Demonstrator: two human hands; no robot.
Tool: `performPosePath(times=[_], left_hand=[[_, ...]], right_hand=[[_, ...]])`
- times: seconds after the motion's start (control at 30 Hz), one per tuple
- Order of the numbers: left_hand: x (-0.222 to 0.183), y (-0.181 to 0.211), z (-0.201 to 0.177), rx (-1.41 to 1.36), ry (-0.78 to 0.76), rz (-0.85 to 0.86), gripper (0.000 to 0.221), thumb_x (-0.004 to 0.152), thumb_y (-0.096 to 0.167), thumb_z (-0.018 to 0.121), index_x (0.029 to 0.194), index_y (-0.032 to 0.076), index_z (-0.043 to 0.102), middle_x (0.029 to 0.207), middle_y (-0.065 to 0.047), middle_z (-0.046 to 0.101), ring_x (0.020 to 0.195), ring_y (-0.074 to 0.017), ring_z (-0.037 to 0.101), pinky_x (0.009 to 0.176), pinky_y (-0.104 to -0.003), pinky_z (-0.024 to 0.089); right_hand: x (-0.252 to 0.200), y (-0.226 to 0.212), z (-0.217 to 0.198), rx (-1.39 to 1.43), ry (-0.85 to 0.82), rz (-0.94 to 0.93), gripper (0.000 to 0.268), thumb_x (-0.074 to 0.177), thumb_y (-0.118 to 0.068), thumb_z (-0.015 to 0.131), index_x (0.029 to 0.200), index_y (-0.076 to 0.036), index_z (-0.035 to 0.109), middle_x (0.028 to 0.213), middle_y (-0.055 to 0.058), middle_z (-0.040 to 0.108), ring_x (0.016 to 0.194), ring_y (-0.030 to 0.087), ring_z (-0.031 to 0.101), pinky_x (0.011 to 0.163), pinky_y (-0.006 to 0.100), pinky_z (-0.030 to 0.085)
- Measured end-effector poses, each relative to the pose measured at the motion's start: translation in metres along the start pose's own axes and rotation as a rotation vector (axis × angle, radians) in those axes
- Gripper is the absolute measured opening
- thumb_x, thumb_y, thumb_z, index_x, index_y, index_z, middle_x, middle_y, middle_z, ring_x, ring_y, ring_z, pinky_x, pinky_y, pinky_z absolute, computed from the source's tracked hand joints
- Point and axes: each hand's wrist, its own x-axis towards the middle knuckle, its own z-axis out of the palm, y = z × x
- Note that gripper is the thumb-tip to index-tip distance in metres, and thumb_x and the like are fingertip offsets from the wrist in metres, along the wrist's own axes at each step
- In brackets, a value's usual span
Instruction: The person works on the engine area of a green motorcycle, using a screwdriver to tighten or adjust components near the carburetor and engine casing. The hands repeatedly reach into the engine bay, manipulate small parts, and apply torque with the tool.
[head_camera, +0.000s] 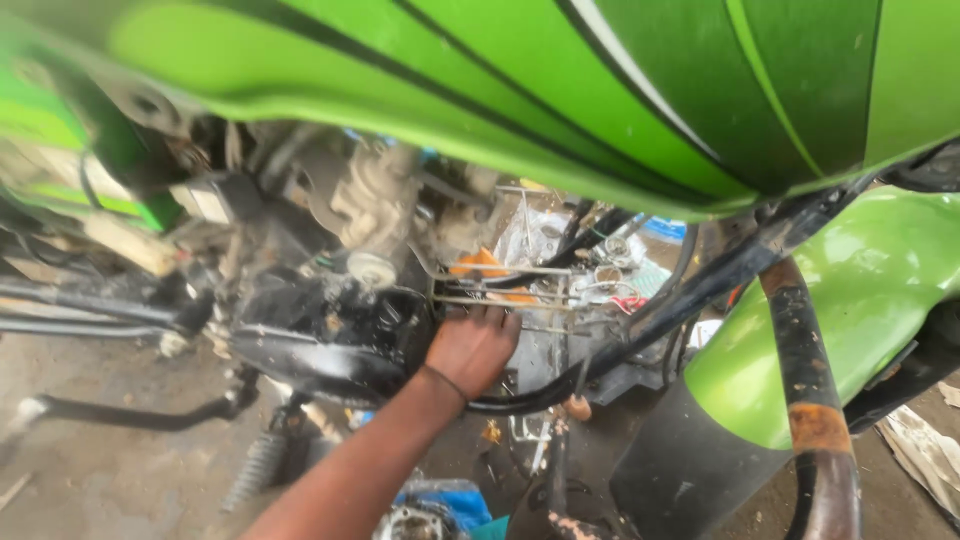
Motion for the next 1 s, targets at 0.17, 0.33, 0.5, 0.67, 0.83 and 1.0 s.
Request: performPosePath(times=[0.17,0.33,0.5,0.67,0.83,1.0], left_hand=[[-0.008,-0.012,0.007,0.017,0.006,0.047,0.015,0.082,0.009,0.063,0.096,0.005,0.063,0.091,-0.012,0.069,0.088,-0.0266,0.071,0.072,-0.040,0.058],[-0.017,-0.014,0.014,-0.022,0.132,0.083,0.015,0.082,0.011,0.063,0.097,0.007,0.062,0.093,-0.010,0.067,0.092,-0.0270,0.068,0.078,-0.042,0.055],[-0.025,-0.021,0.012,-0.046,0.120,0.063,0.019,0.085,0.012,0.060,0.103,0.007,0.063,0.101,-0.010,0.067,0.101,-0.0284,0.065,0.081,-0.044,0.054],[-0.019,-0.010,0.024,0.056,0.072,0.016,0.037,0.082,0.014,0.058,0.116,0.000,0.063,0.110,-0.016,0.068,0.106,-0.0289,0.065,0.089,-0.049,0.054],[-0.014,-0.013,0.013,0.015,-0.110,-0.080,0.036,0.087,0.011,0.058,0.117,-0.006,0.064,0.106,-0.020,0.071,0.099,-0.0314,0.069,0.089,-0.048,0.055],[-0.010,-0.017,0.028,-0.113,-0.088,-0.067,0.018,0.088,0.010,0.059,0.098,-0.001,0.070,0.091,-0.015,0.074,0.087,-0.0297,0.073,0.074,-0.044,0.058]], right_hand=[[0.008,-0.122,-0.091,0.199,0.212,-0.106,0.036,0.102,-0.018,0.067,0.133,-0.003,0.056,0.112,0.016,0.058,0.091,0.022,0.060,0.071,0.034,0.051],[0.109,-0.026,-0.100,0.332,0.362,-0.143,0.037,0.104,-0.017,0.066,0.134,-0.001,0.052,0.111,0.016,0.052,0.088,0.024,0.058,0.065,0.034,0.052],[0.202,-0.054,-0.066,0.669,0.530,0.470,0.022,0.084,-0.018,0.081,0.098,-0.009,0.066,0.071,0.001,0.061,0.055,0.012,0.058,0.049,0.030,0.049],[0.208,-0.055,-0.073,0.496,0.450,0.501,0.016,0.086,-0.011,0.078,0.095,-0.006,0.067,0.072,0.007,0.066,0.055,0.016,0.059,0.051,0.029,0.050],[0.212,-0.043,-0.085,0.289,0.277,0.323,0.016,0.084,-0.006,0.074,0.100,-0.004,0.073,0.078,0.004,0.072,0.058,0.011,0.060,0.052,0.024,0.052],[0.212,-0.080,-0.089,0.070,0.238,0.416,0.027,0.086,-0.015,0.071,0.112,-0.006,0.071,0.096,0.003,0.077,0.085,0.015,0.075,0.080,0.032,0.062]])
